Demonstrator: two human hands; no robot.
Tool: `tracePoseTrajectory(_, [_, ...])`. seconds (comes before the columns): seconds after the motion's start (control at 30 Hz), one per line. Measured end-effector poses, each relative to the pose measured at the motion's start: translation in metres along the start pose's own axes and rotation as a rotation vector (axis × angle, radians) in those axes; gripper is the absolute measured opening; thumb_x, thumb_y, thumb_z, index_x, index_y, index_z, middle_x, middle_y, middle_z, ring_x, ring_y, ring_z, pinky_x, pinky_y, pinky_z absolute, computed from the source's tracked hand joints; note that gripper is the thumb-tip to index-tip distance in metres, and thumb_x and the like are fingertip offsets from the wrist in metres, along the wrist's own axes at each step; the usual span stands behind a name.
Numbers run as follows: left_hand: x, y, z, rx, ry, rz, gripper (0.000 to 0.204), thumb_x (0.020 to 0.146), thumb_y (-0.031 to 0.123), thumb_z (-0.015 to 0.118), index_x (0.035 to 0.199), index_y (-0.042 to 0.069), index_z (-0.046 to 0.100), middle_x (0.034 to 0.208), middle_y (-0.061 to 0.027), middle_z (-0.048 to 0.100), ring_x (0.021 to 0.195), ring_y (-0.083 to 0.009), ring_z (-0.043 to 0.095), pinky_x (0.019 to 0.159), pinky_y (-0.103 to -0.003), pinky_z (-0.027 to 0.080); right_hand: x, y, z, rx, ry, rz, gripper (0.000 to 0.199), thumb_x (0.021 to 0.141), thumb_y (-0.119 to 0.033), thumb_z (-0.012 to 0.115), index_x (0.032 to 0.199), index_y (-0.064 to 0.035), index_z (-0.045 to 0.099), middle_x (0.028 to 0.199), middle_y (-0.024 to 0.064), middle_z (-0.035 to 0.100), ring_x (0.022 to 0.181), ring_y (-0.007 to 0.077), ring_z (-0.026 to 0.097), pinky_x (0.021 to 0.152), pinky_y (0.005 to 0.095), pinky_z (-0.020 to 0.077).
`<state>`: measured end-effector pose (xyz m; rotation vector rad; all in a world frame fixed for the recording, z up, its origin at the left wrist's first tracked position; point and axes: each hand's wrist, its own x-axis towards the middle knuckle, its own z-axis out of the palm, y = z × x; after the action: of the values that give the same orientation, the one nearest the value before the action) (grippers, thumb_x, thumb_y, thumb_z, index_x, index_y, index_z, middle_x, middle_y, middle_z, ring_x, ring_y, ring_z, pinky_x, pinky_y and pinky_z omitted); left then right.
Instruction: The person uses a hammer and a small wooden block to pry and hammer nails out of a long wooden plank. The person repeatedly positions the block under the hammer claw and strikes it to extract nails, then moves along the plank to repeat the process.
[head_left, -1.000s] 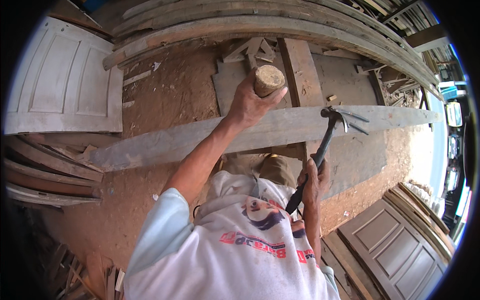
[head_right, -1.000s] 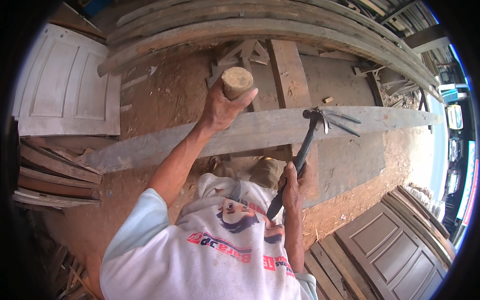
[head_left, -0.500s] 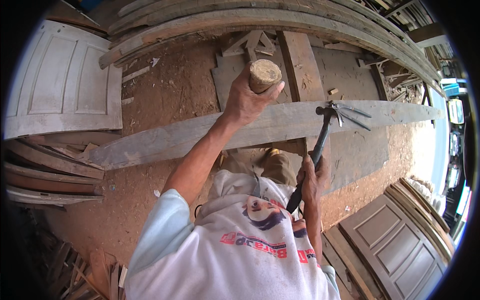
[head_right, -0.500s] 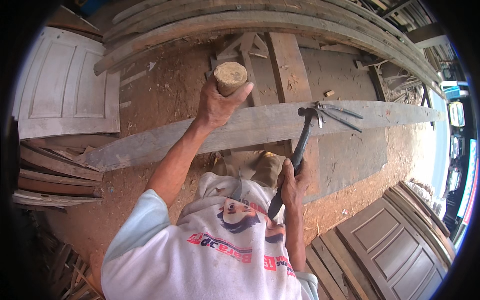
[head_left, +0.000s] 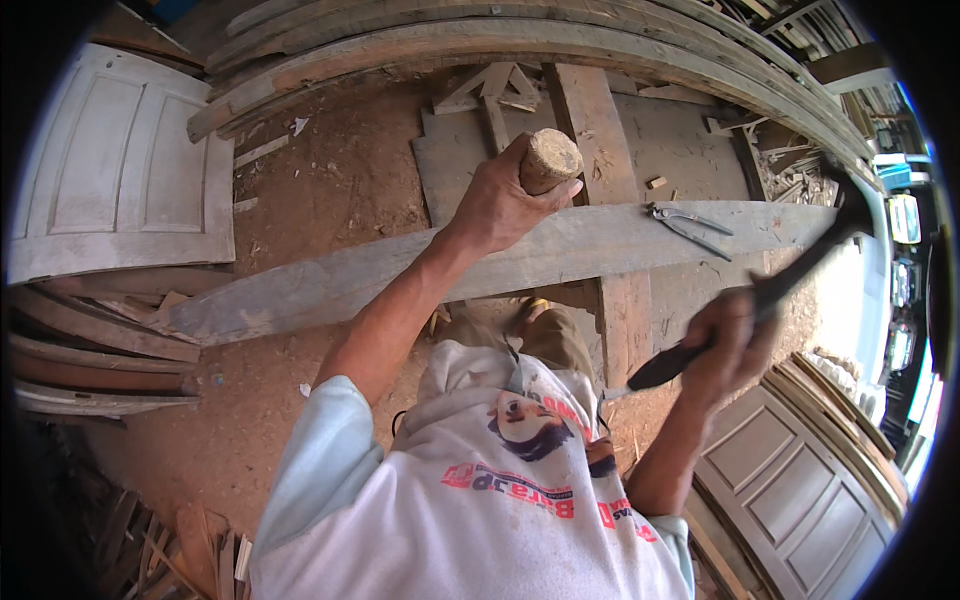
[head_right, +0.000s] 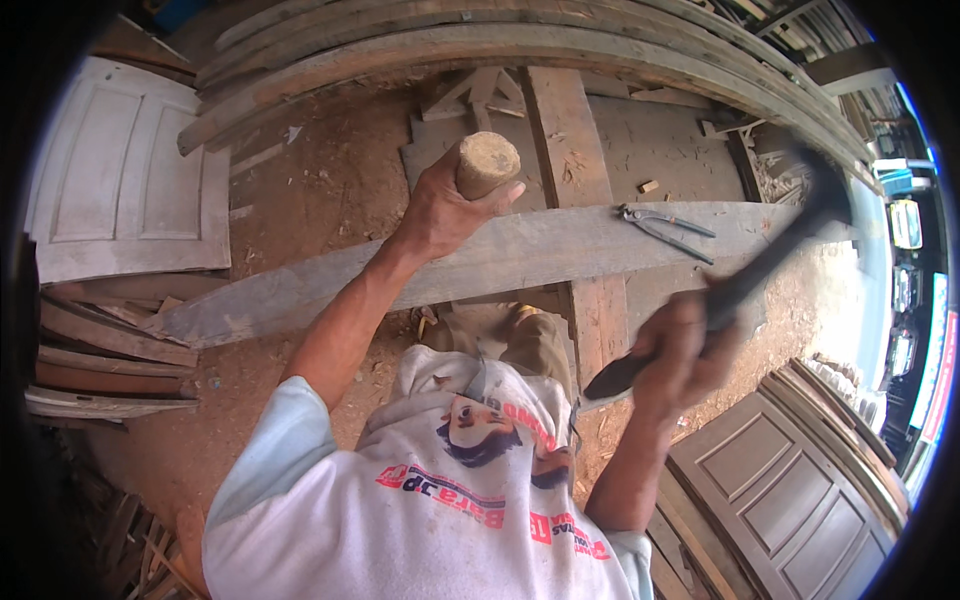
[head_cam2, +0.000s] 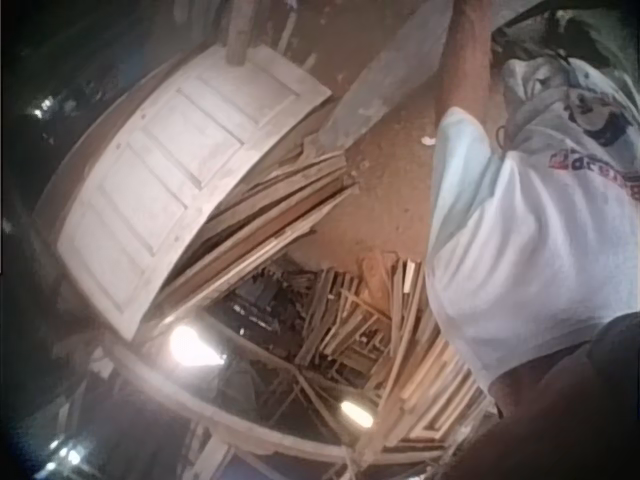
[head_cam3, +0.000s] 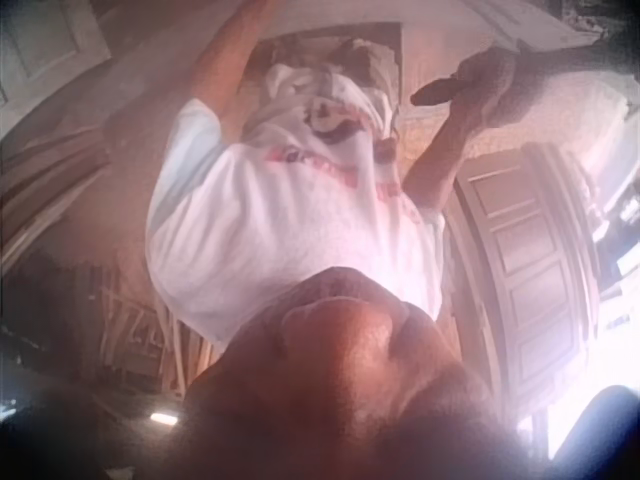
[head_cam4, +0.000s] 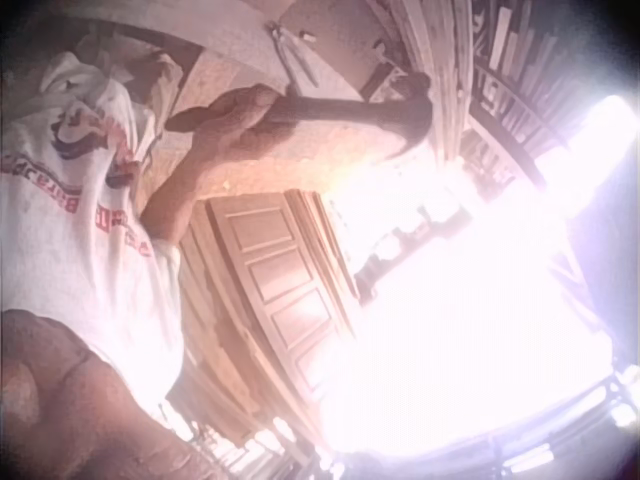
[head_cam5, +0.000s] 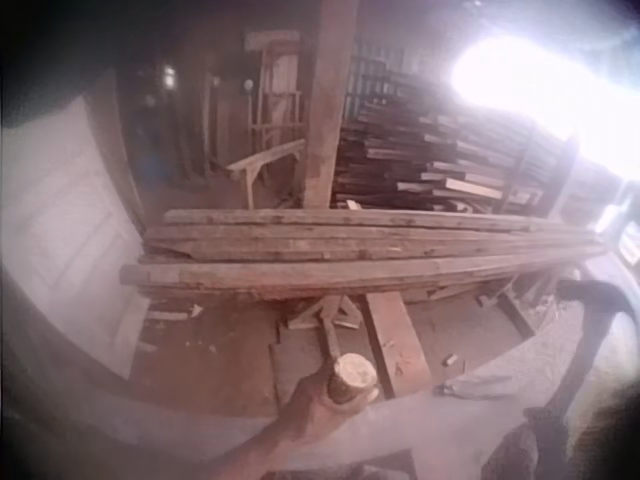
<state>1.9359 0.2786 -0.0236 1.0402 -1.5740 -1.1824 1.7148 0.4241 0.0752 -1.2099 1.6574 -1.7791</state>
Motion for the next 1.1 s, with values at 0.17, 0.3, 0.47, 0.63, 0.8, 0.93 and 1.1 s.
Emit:
tracePoseTrajectory(0.17, [0.003,0.0,0.005,-0.003,-0.054,-0.023,0.05,0.091,0.027,0.088,0.128,0.004,0.064,0.119,-0.0102,0.076,0.11,-0.0181,0.071,0.095,-0.035,0.058,0.036,-0.012,0.024,0.109,0.01,-0.152,0.02,0.109,-0.017,0.055,0.116,0.0014,0.053,0.072,0.004,0.054,0.05,0.0079,0.052,0.043,0.0232,0.0429])
tracePoseTrajectory(0.3, [0.006,-0.002,0.004,0.111,-0.065,-0.048,0.052,0.091,0.028,0.087,0.13,0.004,0.063,0.119,-0.0111,0.076,0.111,-0.0195,0.072,0.097,-0.036,0.058,0.011,-0.008,0.032,-0.856,-0.789,0.251,0.025,0.107,-0.023,0.065,0.118,-0.0036,0.055,0.095,0.0245,0.071,0.076,0.0418,0.068,0.067,0.0526,0.0494])
tracePoseTrajectory(0.47, [0.001,-0.003,0.004,0.047,-0.104,-0.053,0.052,0.091,0.027,0.087,0.131,0.005,0.063,0.119,-0.01,0.075,0.109,-0.0198,0.071,0.097,-0.037,0.057,0.017,-0.006,0.017,-0.604,-0.538,0.242,0.029,0.106,-0.03,0.067,0.122,-0.0065,0.059,0.077,0.0036,0.06,0.063,0.0218,0.058,0.059,0.0403,0.0444])
tracePoseTrajectory(0.63, [0.007,-0.014,0.004,-0.034,-0.102,-0.028,0.051,0.091,0.028,0.086,0.132,0.006,0.063,0.121,-0.0097,0.074,0.111,-0.0189,0.069,0.098,-0.036,0.056,0.064,-0.035,0.014,-0.081,-0.118,-0.011,0.026,0.109,-0.027,0.063,0.118,-0.0023,0.061,0.068,-0.0023,0.053,0.05,0.0052,0.049,0.041,0.0231,0.037])
tracePoseTrajectory(0.8, [0.013,-0.007,0.007,-0.002,-0.163,-0.08,0.049,0.091,0.024,0.085,0.131,0.006,0.064,0.121,-0.0092,0.073,0.113,-0.0186,0.068,0.1,-0.037,0.055,0.061,0.015,0.014,-0.131,-0.175,-0.042,0.016,0.111,-0.021,0.056,0.114,-0.0048,0.057,0.07,-0.0022,0.053,0.051,0.0054,0.048,0.045,0.0244,0.042])
tracePoseTrajectory(0.93, [0.011,-0.013,0.008,0.036,-0.195,-0.084,0.049,0.09,0.023,0.084,0.131,0.006,0.064,0.12,-0.0096,0.073,0.111,-0.0191,0.068,0.1,-0.037,0.055,0.025,0.011,0.02,-0.884,-0.807,0.238,0.038,0.107,-0.033,0.065,0.117,0.0025,0.055,0.085,0.0135,0.07,0.07,0.028,0.064,0.066,0.0454,0.0505])
tracePoseTrajectory(1.1, [0.011,-0.014,0.005,0.021,-0.196,-0.071,0.049,0.09,0.023,0.084,0.132,0.006,0.063,0.119,-0.0098,0.073,0.11,-0.019,0.068,0.1,-0.037,0.055,0.045,-0.019,0.006,-0.394,-0.341,0.39,0.03,0.104,-0.034,0.071,0.115,-0.0075,0.063,0.074,-0.0057,0.054,0.057,0.0044,0.049,0.048,0.0241,0.039])
